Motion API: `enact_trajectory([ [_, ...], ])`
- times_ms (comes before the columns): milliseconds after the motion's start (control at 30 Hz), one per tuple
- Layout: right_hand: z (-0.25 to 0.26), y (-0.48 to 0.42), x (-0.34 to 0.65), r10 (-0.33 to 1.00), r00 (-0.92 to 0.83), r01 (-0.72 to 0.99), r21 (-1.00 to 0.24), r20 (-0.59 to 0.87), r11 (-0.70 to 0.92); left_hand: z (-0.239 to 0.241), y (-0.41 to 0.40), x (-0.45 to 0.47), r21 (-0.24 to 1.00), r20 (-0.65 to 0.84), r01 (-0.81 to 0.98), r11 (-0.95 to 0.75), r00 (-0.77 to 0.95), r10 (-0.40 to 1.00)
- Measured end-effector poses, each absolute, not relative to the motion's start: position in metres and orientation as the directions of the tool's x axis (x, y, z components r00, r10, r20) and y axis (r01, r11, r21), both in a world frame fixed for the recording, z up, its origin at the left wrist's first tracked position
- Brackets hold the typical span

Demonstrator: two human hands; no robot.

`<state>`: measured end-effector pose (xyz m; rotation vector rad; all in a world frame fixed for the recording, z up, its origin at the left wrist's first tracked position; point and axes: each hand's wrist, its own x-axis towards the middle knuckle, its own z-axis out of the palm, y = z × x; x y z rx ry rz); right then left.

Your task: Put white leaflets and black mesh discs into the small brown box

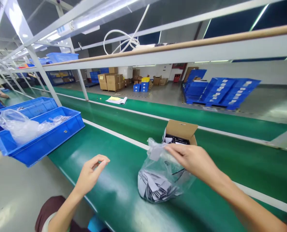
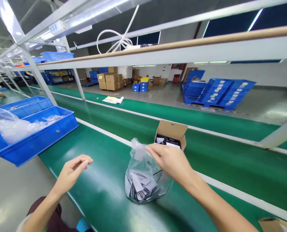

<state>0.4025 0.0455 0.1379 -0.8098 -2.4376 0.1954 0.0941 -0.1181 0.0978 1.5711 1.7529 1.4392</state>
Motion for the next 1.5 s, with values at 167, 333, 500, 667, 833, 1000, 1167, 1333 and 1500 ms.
enact_trajectory([
  [167,0.173,0.035,0.39,0.628,-0.636,0.588,-0.246,0.448,0.771,0.082,-0.18,0.046,0.873,0.317,0.484,-0.058,-0.474,0.822],
  [333,0.199,0.027,0.377,0.655,-0.587,0.644,-0.216,0.476,0.734,0.05,-0.221,0.015,0.927,0.23,0.375,0.026,-0.619,0.751],
  [500,0.214,0.02,0.376,0.695,-0.552,0.718,-0.161,0.461,0.677,0.029,-0.209,0.021,0.95,0.174,0.314,-0.003,-0.518,0.838],
  [667,0.219,0.017,0.383,0.73,-0.481,0.765,-0.174,0.485,0.62,0.008,-0.164,0.062,0.974,0.096,0.22,-0.054,-0.189,0.977],
  [833,0.224,0.01,0.384,0.722,-0.41,0.726,-0.28,0.557,0.628,-0.017,-0.122,0.116,0.997,-0.071,0.012,0.071,0.093,0.993],
  [1000,0.23,0.002,0.377,0.756,-0.303,0.657,-0.448,0.579,0.607,-0.025,-0.094,0.165,0.88,-0.261,-0.359,0.311,0.182,0.948],
  [1167,0.219,0.01,0.374,0.798,-0.315,0.616,-0.528,0.514,0.584,-0.015,-0.081,0.188,0.585,-0.201,-0.733,0.348,0.285,0.937],
  [1333,0.207,0.022,0.373,0.819,-0.369,0.64,-0.518,0.44,0.567,0.0,-0.082,0.183,0.451,-0.097,-0.842,0.295,0.282,0.954],
  [1500,0.193,0.021,0.355,0.802,-0.484,0.567,-0.573,0.349,0.591,0.018,-0.067,0.192,0.855,0.162,-0.516,-0.056,0.164,0.973],
])
